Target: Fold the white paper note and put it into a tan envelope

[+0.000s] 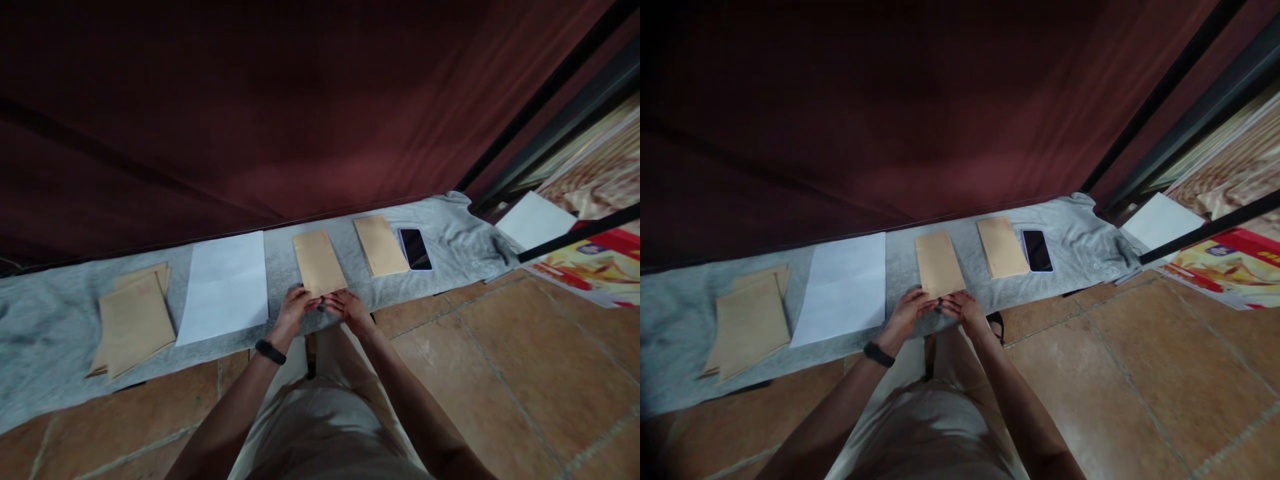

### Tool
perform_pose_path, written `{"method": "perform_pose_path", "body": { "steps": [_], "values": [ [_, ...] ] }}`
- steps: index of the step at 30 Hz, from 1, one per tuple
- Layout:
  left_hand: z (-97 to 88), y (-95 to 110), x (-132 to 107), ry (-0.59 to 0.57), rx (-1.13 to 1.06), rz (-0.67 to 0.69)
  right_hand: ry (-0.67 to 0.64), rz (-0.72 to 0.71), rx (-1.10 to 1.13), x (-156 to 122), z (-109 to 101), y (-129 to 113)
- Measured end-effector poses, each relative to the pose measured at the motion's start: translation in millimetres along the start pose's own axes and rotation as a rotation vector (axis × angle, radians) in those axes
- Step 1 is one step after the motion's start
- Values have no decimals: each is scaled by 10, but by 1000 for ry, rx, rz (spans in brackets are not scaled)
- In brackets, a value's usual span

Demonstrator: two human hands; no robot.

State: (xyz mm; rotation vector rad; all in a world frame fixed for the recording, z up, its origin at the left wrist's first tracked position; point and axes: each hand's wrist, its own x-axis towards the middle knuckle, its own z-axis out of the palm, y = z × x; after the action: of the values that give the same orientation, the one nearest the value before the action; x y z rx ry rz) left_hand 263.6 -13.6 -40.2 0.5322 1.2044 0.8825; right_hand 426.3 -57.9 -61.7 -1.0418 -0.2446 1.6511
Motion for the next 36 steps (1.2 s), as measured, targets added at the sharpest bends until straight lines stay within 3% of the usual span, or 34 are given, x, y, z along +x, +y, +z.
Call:
{"method": "perform_pose_path", "body": {
  "steps": [10,19,36],
  "values": [
    [54,69,-87,5,113,31,59,19,19,47,3,-1],
    [134,74,-51,46,50,27,106,-13,12,33,-17,-72],
    [326,107,-42,-18,104,109,106,-25,8,-107,-68,-259]
  ]
}}
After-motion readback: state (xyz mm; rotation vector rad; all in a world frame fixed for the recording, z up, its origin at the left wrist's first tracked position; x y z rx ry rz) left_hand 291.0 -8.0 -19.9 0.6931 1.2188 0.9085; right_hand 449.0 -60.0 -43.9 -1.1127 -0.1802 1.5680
